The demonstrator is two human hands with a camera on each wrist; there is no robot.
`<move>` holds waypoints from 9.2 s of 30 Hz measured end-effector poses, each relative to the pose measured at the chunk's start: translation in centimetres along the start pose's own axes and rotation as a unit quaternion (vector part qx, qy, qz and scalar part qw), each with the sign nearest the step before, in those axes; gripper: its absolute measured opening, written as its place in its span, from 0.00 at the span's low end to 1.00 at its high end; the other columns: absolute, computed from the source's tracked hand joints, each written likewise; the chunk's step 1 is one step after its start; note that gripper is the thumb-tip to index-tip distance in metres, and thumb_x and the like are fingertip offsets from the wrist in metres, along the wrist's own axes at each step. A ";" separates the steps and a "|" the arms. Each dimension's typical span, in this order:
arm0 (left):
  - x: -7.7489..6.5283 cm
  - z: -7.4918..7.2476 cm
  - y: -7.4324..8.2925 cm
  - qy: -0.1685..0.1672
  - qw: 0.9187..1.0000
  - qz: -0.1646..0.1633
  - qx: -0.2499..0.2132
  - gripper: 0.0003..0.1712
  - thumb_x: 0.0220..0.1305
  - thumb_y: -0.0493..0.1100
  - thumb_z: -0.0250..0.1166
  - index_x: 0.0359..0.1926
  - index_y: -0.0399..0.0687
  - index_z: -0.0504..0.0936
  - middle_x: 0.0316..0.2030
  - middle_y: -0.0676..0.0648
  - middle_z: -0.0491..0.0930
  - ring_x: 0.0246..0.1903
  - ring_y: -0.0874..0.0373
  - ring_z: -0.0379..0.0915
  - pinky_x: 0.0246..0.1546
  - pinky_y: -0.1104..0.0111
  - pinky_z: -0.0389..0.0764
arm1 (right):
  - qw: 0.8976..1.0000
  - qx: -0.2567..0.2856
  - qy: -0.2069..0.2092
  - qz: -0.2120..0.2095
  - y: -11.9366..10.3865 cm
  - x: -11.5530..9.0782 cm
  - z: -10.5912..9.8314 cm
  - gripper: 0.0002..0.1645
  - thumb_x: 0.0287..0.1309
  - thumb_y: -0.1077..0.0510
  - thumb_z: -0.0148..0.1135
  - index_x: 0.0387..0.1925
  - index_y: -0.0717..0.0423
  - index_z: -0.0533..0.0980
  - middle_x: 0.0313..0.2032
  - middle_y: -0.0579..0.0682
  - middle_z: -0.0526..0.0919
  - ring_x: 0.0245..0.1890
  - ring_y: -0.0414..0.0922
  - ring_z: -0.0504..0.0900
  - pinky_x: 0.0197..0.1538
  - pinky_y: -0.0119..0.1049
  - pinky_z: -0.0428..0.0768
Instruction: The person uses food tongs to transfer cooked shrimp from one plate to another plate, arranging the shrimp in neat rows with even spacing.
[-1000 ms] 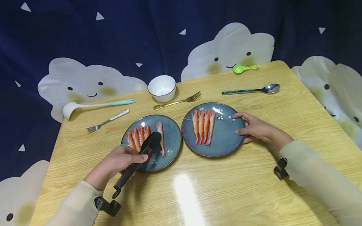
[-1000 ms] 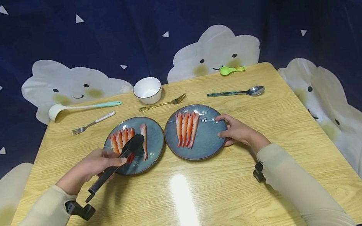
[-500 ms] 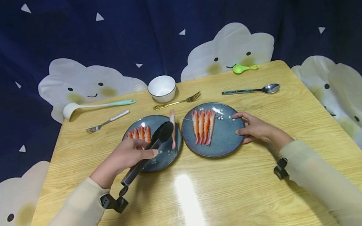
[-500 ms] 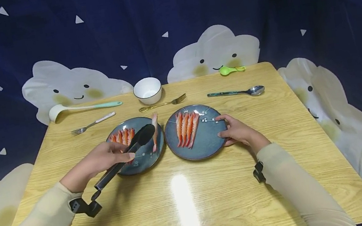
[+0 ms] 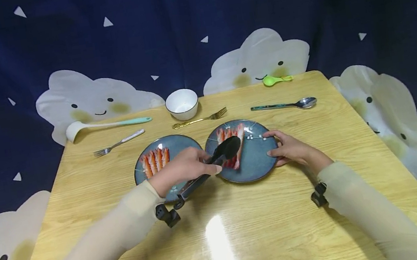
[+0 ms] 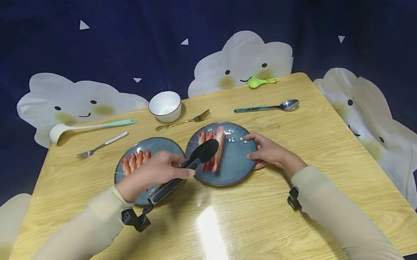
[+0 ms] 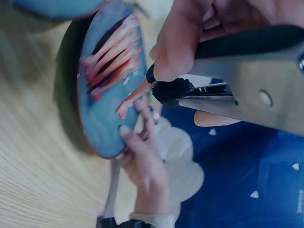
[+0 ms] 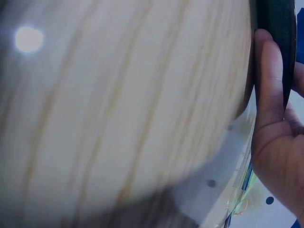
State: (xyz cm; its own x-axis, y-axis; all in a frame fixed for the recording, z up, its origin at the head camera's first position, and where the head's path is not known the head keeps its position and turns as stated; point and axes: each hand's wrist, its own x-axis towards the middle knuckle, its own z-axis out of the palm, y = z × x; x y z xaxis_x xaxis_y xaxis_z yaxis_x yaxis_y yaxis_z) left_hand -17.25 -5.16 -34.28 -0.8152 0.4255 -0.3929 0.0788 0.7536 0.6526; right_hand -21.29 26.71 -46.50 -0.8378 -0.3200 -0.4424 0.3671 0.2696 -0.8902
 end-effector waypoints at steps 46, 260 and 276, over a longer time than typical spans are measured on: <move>-7.2 -1.6 -6.9 0.145 0.976 -0.106 0.127 0.25 0.48 0.61 0.61 0.26 0.42 0.72 0.10 0.52 0.59 0.11 0.58 0.56 0.17 0.66 0.61 | 1.000 0.000 -0.031 -0.003 -0.7 -0.4 0.0 0.41 0.54 0.66 0.55 0.64 0.45 0.47 0.46 0.68 0.62 0.30 0.52 0.79 0.31 0.48 0.76; -6.4 -3.6 -11.1 0.045 0.979 -0.152 -0.128 0.42 0.44 0.59 0.65 0.51 0.31 0.67 0.37 0.37 0.72 0.24 0.50 0.75 0.23 0.63 0.75 | 1.000 -0.002 -0.028 0.005 -0.3 0.4 -0.7 0.38 0.53 0.66 0.56 0.62 0.43 0.51 0.38 0.65 0.67 0.29 0.53 0.79 0.29 0.47 0.76; -5.7 -3.5 -8.8 0.082 0.993 -0.084 -0.032 0.41 0.45 0.64 0.62 0.51 0.37 0.71 0.37 0.44 0.71 0.33 0.53 0.65 0.30 0.66 0.69 | 1.000 -0.007 -0.025 0.007 -0.1 0.5 -0.8 0.38 0.53 0.66 0.56 0.62 0.43 0.51 0.42 0.66 0.65 0.29 0.53 0.79 0.29 0.46 0.76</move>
State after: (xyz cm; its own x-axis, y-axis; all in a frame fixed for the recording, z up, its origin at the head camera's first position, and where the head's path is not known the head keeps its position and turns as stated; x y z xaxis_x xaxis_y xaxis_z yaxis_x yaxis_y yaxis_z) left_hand -15.35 -15.94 -35.49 -0.8963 0.2054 -0.3931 -0.0986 0.7719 0.6280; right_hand -22.08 27.30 -46.49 -0.8105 -0.3616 -0.4607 0.3734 0.2869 -0.8822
